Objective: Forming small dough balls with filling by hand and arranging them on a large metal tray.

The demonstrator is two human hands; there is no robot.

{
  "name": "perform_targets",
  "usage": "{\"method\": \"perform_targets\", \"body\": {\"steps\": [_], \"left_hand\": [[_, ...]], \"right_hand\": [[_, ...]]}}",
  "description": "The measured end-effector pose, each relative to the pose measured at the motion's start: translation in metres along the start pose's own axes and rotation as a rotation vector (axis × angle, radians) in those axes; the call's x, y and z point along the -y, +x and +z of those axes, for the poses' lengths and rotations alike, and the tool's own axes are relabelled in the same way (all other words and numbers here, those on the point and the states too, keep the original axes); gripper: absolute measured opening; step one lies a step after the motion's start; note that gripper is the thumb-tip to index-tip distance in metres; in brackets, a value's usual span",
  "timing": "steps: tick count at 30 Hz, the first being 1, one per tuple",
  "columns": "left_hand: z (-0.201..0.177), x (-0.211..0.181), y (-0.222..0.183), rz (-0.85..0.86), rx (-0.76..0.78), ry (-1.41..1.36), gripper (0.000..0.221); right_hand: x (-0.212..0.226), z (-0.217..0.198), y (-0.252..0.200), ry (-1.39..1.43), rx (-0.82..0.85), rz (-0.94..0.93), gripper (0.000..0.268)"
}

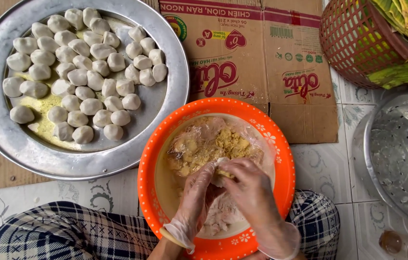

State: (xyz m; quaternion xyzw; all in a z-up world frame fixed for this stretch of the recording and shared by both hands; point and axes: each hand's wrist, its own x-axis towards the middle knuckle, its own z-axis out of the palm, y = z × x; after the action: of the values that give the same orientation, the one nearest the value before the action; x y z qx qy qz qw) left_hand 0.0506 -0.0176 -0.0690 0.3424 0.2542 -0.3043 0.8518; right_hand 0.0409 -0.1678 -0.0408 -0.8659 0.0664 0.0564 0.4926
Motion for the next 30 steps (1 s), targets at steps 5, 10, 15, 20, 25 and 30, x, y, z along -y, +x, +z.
{"method": "perform_targets", "body": {"steps": [5, 10, 15, 20, 25, 30], "left_hand": [[-0.021, 0.008, 0.004, 0.055, -0.021, -0.126, 0.027], [-0.008, 0.004, 0.001, -0.033, -0.097, -0.104, 0.023], [-0.009, 0.007, 0.002, -0.056, -0.183, -0.034, 0.025], [-0.004, -0.001, 0.000, 0.050, -0.028, -0.197, 0.042], [0.001, 0.000, -0.016, 0.240, 0.029, 0.391, 0.046], [-0.004, -0.006, -0.014, 0.284, 0.217, 0.203, 0.080]], "right_hand": [[-0.022, 0.011, 0.002, -0.078, 0.063, -0.261, 0.064], [-0.019, 0.004, -0.010, -0.206, -0.023, -0.208, 0.044], [-0.018, 0.016, -0.005, -0.214, -0.085, -0.299, 0.032], [-0.091, 0.018, -0.002, 0.536, -0.022, 0.254, 0.080], [-0.012, 0.017, -0.009, 0.593, -0.037, 0.570, 0.058], [-0.027, 0.022, -0.012, 0.798, 0.032, 0.554, 0.057]]}}
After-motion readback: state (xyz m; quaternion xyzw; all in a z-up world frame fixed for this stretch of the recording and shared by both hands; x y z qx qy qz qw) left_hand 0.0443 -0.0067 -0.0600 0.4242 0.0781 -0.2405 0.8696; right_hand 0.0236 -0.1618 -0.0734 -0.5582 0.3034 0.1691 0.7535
